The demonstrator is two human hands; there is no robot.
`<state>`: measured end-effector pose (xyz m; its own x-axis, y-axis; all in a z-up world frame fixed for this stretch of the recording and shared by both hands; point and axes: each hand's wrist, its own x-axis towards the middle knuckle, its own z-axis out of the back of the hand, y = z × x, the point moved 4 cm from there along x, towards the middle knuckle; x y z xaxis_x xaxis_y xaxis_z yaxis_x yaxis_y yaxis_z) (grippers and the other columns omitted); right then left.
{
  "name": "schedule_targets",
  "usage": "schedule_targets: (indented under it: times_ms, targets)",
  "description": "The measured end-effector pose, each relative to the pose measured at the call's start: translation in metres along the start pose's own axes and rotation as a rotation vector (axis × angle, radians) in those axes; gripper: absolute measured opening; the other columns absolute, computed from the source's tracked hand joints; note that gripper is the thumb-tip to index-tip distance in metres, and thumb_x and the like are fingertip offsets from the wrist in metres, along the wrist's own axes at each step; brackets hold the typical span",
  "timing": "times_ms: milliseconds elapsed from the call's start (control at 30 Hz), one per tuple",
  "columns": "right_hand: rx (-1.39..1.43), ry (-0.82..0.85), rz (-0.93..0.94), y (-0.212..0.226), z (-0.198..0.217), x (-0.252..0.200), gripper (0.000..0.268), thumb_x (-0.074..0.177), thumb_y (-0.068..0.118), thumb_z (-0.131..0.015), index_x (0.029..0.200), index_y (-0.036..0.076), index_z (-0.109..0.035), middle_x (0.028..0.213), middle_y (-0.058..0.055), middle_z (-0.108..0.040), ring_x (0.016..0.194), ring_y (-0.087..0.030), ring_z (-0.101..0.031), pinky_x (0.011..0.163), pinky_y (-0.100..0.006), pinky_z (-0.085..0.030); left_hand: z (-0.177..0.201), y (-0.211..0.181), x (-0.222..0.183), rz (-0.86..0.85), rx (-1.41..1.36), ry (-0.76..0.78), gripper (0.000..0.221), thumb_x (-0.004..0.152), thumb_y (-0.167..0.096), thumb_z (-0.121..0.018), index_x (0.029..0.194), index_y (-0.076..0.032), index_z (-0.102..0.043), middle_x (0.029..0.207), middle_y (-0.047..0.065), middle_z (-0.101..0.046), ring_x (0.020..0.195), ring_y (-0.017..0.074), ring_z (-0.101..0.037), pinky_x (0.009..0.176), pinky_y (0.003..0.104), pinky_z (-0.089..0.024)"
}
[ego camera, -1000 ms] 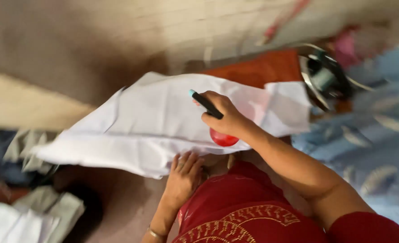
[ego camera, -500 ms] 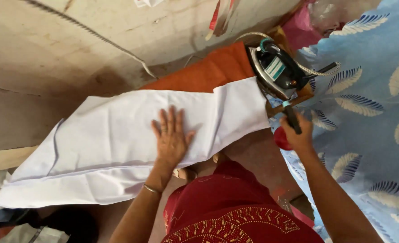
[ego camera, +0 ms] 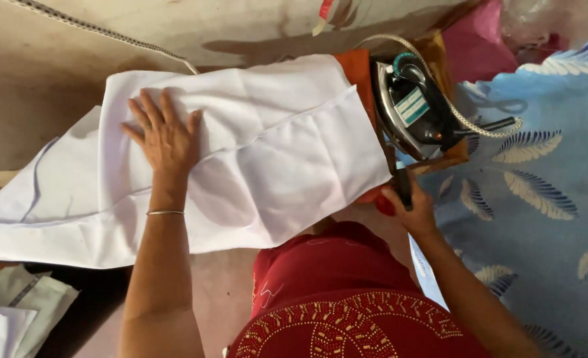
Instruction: Ironing a white garment on an ironing board using a spray bottle and an electric iron.
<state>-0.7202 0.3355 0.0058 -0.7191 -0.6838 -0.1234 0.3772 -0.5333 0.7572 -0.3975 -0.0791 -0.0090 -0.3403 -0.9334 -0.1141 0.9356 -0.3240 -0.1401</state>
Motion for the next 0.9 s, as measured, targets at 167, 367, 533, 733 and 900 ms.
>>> schedule_targets:
  times_ms: [167, 367, 533, 733, 900]
  targets:
    - [-0.11, 0.159, -0.112, -0.04, -0.002, -0.004, 0.053, 0.091, 0.037, -0.082, 0.126, 0.002, -0.063, 0.095, -0.024, -0.073, 0.094, -0.044, -0.071, 0.083, -0.056, -0.055, 0.014, -0.037, -0.05, -0.144, -0.054, -0.086, 0.077, 0.103, -0.056, -0.05, 0.162, -0.008, -0.037, 0.167, 0.027, -0.025, 0.153, 0.0496, -0.01, 0.113, 0.079, -0.007]
    - [-0.151, 0.409, -0.262, -0.005, 0.01, 0.007, 0.06, 0.092, 0.027, -0.076, 0.14, 0.001, -0.048, 0.108, -0.026, -0.072, 0.104, -0.046, -0.07, 0.089, -0.058, -0.055, 0.005, -0.087, -0.143, -0.362, -0.056, -0.214, 0.078, 0.099, -0.057, -0.054, 0.161, -0.012, -0.037, 0.165, 0.028, -0.028, 0.152, 0.0549, -0.016, 0.111, 0.08, -0.016]
    - [-0.347, 0.626, -0.384, 0.039, 0.038, 0.023, 0.11, 0.083, 0.003, -0.07, 0.166, 0.013, 0.001, 0.115, -0.035, -0.069, 0.117, -0.054, -0.063, 0.101, -0.062, -0.048, -0.007, -0.063, -0.157, -0.337, -0.045, -0.186, 0.084, 0.096, -0.068, -0.049, 0.163, -0.019, -0.035, 0.166, 0.03, -0.024, 0.152, 0.0563, -0.013, 0.113, 0.077, -0.016]
    - [-0.646, -0.039, 0.548, 0.031, 0.075, 0.117, 0.022, 0.095, 0.028, -0.077, 0.116, 0.022, -0.079, 0.09, 0.0, -0.07, 0.091, -0.027, -0.07, 0.088, -0.038, -0.056, 0.0, -0.024, -0.177, -0.379, 0.002, -0.144, 0.081, 0.096, -0.071, -0.04, 0.164, -0.026, -0.034, 0.166, 0.028, -0.031, 0.153, 0.0532, -0.018, 0.116, 0.075, -0.018]
    - [-0.715, -0.097, 0.849, 0.09, 0.02, 0.213, 0.069, 0.073, 0.028, -0.095, 0.129, 0.0, -0.068, 0.119, -0.019, -0.057, 0.108, -0.044, -0.061, 0.08, -0.055, -0.055, 0.011, -0.045, -0.193, -0.44, 0.06, -0.26, 0.065, 0.095, -0.037, -0.066, 0.154, -0.015, -0.05, 0.162, 0.03, -0.037, 0.148, 0.0573, -0.029, 0.109, 0.076, -0.031]
